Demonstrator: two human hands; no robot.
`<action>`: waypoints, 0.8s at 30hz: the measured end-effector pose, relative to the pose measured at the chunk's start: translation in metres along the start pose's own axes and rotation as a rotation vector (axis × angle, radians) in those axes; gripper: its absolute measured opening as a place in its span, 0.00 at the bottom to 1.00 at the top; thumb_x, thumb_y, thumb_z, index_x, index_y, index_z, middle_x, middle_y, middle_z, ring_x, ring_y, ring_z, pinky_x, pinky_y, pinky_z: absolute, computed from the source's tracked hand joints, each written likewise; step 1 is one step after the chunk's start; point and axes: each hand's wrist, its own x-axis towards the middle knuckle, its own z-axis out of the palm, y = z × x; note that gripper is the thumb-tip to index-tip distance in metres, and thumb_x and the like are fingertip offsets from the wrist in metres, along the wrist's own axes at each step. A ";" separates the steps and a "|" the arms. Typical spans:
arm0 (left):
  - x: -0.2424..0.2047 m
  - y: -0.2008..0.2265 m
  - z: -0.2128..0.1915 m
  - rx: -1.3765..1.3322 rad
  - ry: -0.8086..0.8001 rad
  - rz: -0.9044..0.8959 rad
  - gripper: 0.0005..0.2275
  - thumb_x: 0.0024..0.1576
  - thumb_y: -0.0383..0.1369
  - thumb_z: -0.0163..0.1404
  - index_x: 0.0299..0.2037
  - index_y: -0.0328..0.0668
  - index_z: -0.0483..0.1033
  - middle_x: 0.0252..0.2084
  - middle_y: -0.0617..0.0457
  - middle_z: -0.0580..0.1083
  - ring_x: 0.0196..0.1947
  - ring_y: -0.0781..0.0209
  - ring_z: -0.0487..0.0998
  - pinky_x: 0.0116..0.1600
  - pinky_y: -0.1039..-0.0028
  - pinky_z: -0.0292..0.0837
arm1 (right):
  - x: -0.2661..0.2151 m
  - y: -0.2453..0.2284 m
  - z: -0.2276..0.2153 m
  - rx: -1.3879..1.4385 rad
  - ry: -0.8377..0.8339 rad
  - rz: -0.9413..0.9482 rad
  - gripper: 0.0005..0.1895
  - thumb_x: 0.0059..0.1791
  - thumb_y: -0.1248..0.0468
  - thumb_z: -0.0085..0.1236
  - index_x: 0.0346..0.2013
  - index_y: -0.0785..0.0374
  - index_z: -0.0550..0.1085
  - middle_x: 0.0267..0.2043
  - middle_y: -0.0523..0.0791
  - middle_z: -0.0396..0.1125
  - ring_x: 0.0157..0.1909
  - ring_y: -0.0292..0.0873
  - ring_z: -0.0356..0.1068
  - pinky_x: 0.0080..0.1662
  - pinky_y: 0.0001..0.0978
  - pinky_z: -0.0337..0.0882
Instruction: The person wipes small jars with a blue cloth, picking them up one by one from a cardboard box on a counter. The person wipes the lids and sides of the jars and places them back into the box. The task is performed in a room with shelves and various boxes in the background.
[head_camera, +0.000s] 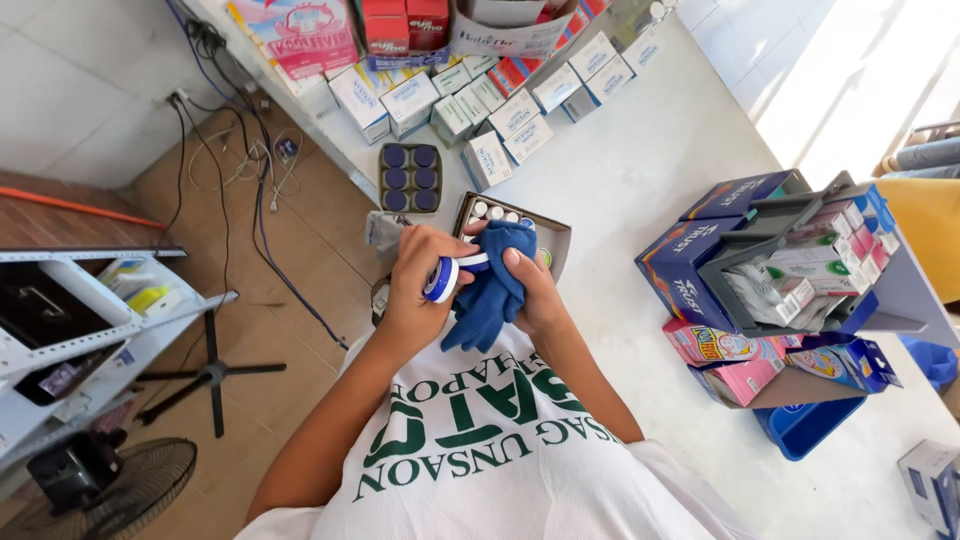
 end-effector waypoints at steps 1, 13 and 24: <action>0.006 0.000 -0.002 -0.004 -0.010 0.005 0.03 0.61 0.28 0.55 0.43 0.42 0.78 0.36 0.55 0.69 0.42 0.52 0.71 0.54 0.69 0.68 | 0.000 0.000 0.001 0.001 0.006 -0.010 0.34 0.49 0.49 0.56 0.59 0.73 0.68 0.44 0.56 0.73 0.44 0.42 0.75 0.53 0.40 0.75; 0.021 0.002 -0.001 0.106 -0.094 0.136 0.11 0.56 0.17 0.55 0.47 0.37 0.79 0.34 0.51 0.73 0.37 0.47 0.72 0.48 0.63 0.70 | 0.001 -0.007 -0.001 -0.340 0.111 -0.268 0.28 0.47 0.52 0.60 0.56 0.67 0.74 0.51 0.51 0.73 0.53 0.43 0.72 0.60 0.39 0.68; 0.018 -0.010 0.020 -0.022 -0.045 0.173 0.09 0.54 0.25 0.61 0.44 0.41 0.82 0.42 0.52 0.79 0.42 0.50 0.73 0.55 0.64 0.68 | 0.000 0.023 -0.024 0.474 -0.132 -0.046 0.43 0.57 0.47 0.49 0.77 0.64 0.44 0.65 0.51 0.62 0.59 0.40 0.70 0.57 0.39 0.76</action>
